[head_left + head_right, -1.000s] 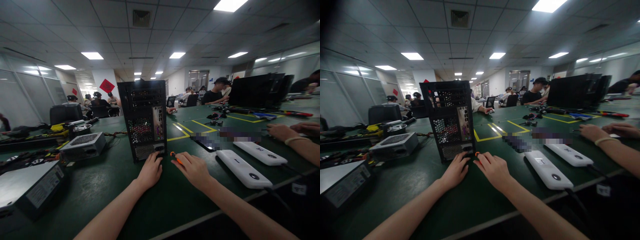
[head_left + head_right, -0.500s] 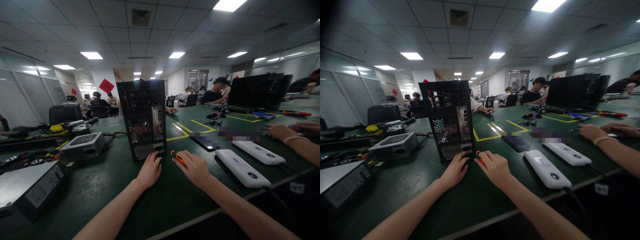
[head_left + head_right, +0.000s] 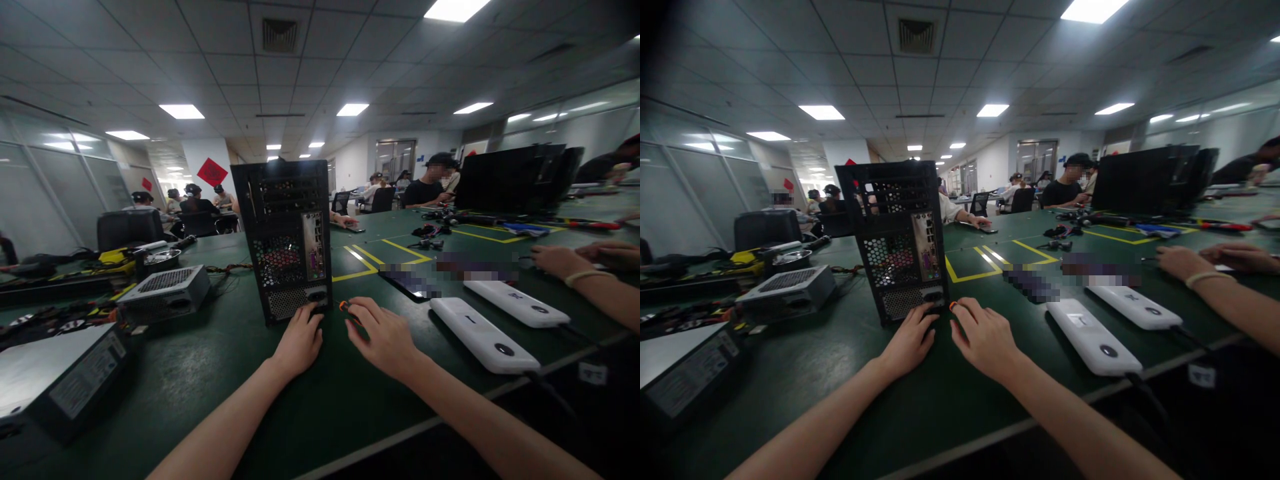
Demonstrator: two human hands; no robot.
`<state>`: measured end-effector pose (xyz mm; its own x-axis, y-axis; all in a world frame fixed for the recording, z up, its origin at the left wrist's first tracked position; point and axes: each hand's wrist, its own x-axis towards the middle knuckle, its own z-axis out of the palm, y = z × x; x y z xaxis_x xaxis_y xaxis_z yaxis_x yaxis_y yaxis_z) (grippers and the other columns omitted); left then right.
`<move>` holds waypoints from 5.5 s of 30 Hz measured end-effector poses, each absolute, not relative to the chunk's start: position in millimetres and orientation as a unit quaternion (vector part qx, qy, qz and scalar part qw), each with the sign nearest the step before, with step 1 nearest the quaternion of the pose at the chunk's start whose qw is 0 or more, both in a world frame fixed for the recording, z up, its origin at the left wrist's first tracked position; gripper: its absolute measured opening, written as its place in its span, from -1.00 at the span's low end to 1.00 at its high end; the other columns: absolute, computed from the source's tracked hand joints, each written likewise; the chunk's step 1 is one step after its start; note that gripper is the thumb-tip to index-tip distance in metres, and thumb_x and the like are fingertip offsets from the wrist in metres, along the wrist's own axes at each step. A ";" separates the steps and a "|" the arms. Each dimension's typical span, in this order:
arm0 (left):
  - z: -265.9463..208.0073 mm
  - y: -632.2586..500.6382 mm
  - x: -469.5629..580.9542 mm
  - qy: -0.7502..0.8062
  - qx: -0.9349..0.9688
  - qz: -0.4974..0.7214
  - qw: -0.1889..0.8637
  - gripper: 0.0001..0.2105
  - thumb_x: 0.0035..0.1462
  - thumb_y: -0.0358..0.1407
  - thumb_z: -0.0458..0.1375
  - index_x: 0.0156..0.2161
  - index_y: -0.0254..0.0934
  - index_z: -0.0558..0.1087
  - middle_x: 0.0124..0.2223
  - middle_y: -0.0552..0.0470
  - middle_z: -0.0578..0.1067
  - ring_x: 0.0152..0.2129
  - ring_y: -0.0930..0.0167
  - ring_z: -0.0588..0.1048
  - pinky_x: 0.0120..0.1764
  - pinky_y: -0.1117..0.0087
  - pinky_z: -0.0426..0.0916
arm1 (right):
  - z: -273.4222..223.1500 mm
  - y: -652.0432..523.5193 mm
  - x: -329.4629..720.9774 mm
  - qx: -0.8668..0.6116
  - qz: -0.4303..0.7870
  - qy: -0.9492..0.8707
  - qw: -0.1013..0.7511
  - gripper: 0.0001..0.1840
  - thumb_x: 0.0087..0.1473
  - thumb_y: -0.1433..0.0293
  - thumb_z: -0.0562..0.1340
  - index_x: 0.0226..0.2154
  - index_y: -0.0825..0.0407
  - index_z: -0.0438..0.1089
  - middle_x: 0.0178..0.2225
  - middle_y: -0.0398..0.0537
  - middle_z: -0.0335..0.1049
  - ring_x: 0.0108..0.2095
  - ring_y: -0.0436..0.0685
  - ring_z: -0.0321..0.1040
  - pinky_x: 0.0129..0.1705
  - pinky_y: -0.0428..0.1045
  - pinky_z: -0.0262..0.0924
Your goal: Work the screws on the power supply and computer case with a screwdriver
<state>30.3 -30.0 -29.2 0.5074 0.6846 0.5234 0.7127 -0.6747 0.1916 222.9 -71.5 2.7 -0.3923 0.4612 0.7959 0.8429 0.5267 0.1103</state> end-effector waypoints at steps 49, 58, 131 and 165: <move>-32.1 -27.4 29.9 -0.405 -0.869 -0.281 0.042 -0.70 0.08 -0.40 -0.06 -0.06 -0.29 0.28 0.08 -0.12 0.19 0.03 0.29 0.15 0.07 0.16 0.09 | -0.7 -69.7 221.5 -0.381 -0.256 -0.802 0.383 -0.84 0.12 0.41 0.04 -0.22 0.10 0.23 -0.29 -0.01 0.36 -0.39 0.02 0.31 -0.36 -0.09 0.16; -32.0 -27.9 30.2 -0.401 -0.871 -0.280 0.042 -0.70 0.08 -0.40 -0.06 -0.05 -0.29 0.27 0.08 -0.11 0.19 0.03 0.29 0.15 0.06 0.18 0.10 | 4.5 -72.4 222.1 -0.410 -0.235 -0.799 0.373 -0.81 0.07 0.38 0.06 -0.22 0.10 0.23 -0.24 0.03 0.30 -0.35 0.05 0.29 -0.34 -0.07 0.16; -30.9 -29.4 31.0 -0.399 -0.868 -0.293 0.034 -0.70 0.06 -0.43 -0.05 -0.06 -0.26 0.27 0.07 -0.11 0.21 0.04 0.28 0.16 0.04 0.10 0.12 | 4.0 -73.1 217.2 -0.382 -0.237 -0.815 0.365 -0.82 0.14 0.34 0.01 -0.31 0.09 0.23 -0.35 -0.01 0.32 -0.42 0.00 0.31 -0.40 -0.10 0.19; -32.8 -28.0 30.7 -0.400 -0.867 -0.293 0.044 -0.70 0.06 -0.41 -0.05 -0.06 -0.27 0.28 0.07 -0.11 0.20 0.03 0.28 0.16 0.04 0.13 0.13 | 1.6 -74.2 217.6 -0.386 -0.209 -0.830 0.344 -0.80 0.07 0.46 0.00 -0.19 0.11 0.17 -0.27 0.04 0.27 -0.37 0.06 0.28 -0.36 -0.04 0.20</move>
